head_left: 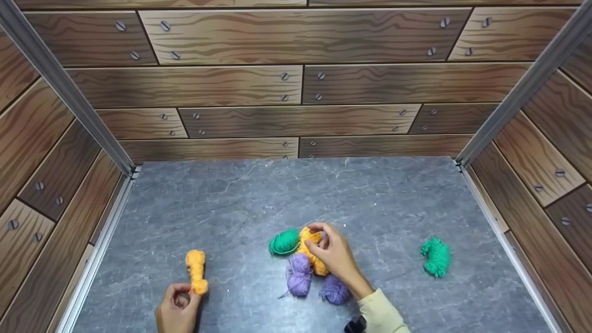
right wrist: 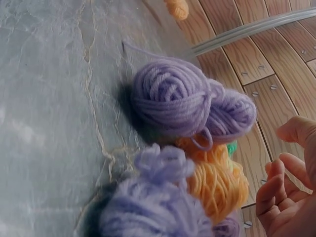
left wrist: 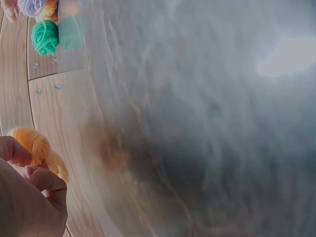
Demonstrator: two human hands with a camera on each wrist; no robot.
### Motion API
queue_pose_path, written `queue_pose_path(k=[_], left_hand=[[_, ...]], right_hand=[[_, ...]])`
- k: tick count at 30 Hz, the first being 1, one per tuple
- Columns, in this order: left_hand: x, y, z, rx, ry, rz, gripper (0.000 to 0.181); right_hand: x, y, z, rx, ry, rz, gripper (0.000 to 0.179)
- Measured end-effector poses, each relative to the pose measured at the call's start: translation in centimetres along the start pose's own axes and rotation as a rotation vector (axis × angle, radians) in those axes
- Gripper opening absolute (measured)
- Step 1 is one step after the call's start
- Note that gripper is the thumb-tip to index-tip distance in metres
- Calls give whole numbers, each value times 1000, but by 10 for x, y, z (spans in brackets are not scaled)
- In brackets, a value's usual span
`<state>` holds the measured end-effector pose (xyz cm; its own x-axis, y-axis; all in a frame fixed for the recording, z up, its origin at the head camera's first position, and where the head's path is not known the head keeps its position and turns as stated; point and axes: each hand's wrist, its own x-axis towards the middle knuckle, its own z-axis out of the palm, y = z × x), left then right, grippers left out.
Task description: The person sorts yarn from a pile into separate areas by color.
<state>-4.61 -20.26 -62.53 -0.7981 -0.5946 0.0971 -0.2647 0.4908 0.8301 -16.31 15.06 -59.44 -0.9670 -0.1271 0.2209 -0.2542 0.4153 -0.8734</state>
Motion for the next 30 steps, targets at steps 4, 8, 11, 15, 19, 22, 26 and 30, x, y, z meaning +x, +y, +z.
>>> queue_pose_path(k=[4, 8, 11, 15, 19, 22, 26, 30], left_hand=[[5, -5, -2, 9, 4, 1, 13], [7, -10, -4, 24, 2, 8, 12], [9, -10, -5, 31, 1, 6, 13], [10, -9, -5, 31, -1, -1, 13], [11, -7, -4, 33, -14, -24, 13], [13, -4, -2, 31, -28, -36, 13], [14, 0, -1, 31, -43, -46, 13], [16, 2, 1, 39, -42, -23, 12]], right_hand=[[2, -2, 4, -19, -18, -5, 36], [4, -2, 7, -42, -25, 4, 36], [5, -2, 8, -54, -40, 10, 37], [8, -5, 9, -65, -63, 11, 39], [10, -5, 9, -89, -90, 12, 38], [12, -4, 10, -123, -94, 0, 37], [14, -5, 13, -163, -97, -25, 37], [17, -6, 18, -187, -118, -52, 39]])
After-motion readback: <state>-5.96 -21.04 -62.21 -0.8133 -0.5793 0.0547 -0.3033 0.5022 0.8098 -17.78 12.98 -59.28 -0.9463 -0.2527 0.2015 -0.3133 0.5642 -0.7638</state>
